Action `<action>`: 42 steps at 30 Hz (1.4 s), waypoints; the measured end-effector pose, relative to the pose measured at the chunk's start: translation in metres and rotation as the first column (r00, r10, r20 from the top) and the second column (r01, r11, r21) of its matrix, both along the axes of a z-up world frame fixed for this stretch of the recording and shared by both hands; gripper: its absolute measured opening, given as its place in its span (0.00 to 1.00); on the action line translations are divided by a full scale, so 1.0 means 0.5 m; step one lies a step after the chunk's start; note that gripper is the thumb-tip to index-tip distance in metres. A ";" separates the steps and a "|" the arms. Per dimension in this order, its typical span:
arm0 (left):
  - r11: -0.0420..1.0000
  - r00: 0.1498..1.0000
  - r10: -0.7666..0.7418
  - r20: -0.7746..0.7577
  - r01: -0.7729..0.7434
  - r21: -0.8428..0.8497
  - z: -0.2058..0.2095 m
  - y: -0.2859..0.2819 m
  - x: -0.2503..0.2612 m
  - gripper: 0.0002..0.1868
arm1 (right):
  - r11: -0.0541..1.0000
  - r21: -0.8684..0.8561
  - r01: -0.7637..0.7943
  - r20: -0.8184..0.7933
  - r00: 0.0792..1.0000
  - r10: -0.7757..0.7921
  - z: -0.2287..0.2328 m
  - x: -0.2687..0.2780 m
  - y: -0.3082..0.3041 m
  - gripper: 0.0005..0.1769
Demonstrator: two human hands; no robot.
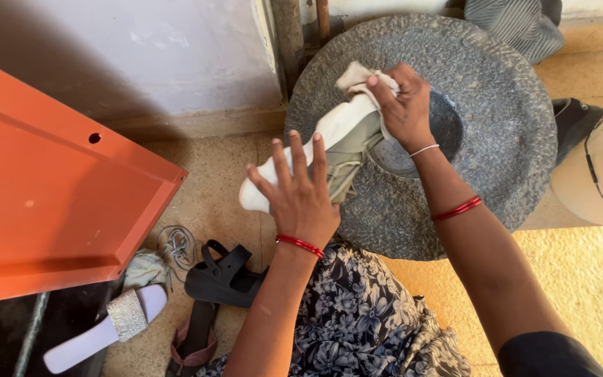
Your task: The person wipes a light-colored sneaker with a white cloth, then places it in a shoe rack. They then pick up a dark sandal and wipe it with the same cloth before placing it in the rack.
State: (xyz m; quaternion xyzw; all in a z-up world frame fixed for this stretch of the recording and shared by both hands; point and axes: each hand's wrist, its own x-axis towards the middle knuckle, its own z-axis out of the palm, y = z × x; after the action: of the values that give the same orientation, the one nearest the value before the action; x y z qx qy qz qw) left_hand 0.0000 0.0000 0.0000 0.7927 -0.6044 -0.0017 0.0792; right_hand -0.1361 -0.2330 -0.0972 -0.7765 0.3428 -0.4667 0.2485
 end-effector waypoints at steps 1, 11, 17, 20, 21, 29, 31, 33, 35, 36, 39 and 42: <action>1.000 0.999 -0.012 0.037 0.013 -0.029 -0.003 0.005 -0.005 0.63 | 0.998 -0.006 0.058 -0.005 0.998 -0.058 0.006 0.008 0.011 0.19; 0.990 0.996 -0.004 0.085 0.016 -0.140 -0.035 0.004 0.015 0.47 | 0.972 -0.227 -0.066 -0.055 0.997 0.055 0.104 0.064 0.186 0.09; 0.979 0.991 -0.014 0.130 0.040 -0.198 -0.047 -0.003 -0.008 0.39 | 0.925 -0.377 -0.049 -0.026 0.999 0.043 0.133 0.043 0.224 0.08; 0.977 0.983 -0.011 0.181 0.049 -0.208 -0.046 0.004 -0.015 0.34 | 0.918 -0.391 -0.062 -0.117 0.993 0.017 0.134 0.021 0.232 0.09; 0.977 0.982 -0.009 0.188 0.049 -0.207 -0.046 0.005 -0.015 0.33 | 0.923 -0.378 -0.073 -0.140 0.990 0.021 0.131 0.011 0.233 0.09; 0.981 0.962 0.004 0.273 0.049 -0.185 -0.046 0.000 -0.025 0.34 | 0.998 -0.060 -0.001 -0.188 0.982 -0.010 0.022 -0.127 0.258 0.10; 0.985 0.947 -0.004 0.321 0.059 -0.163 -0.046 -0.001 -0.034 0.35 | 0.999 -0.008 0.044 -0.311 0.949 -0.044 0.006 -0.181 0.284 0.10; 0.986 0.931 -0.013 0.364 0.074 -0.152 -0.046 0.002 -0.044 0.36 | 0.997 -0.033 0.074 -0.472 0.878 -0.080 -0.006 -0.227 0.321 0.09; 0.978 0.907 -0.036 0.420 0.119 -0.174 -0.048 0.012 -0.053 0.35 | 0.985 -0.150 0.092 -0.485 0.861 -0.154 -0.017 -0.256 0.363 0.10; 0.973 0.893 -0.047 0.448 0.143 -0.183 -0.049 0.016 -0.057 0.35 | 0.973 -0.206 0.100 -0.490 0.851 -0.191 -0.021 -0.265 0.379 0.10; 0.956 0.882 -0.101 0.461 0.214 -0.199 -0.049 0.015 -0.062 0.34 | 0.936 -0.279 0.215 -0.433 0.842 -0.322 -0.027 -0.275 0.393 0.08; 0.952 0.872 -0.157 0.463 0.259 -0.164 -0.039 0.007 -0.052 0.33 | 0.916 -0.384 0.118 -0.358 0.895 -0.265 -0.020 -0.274 0.400 0.09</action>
State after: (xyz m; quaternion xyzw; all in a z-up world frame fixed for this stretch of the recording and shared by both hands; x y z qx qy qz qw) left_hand -0.0259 0.0036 -0.0197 0.6880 -0.6850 0.2382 0.0260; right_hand -0.2733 -0.0332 -0.1069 -0.8492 0.3731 -0.3733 -0.0185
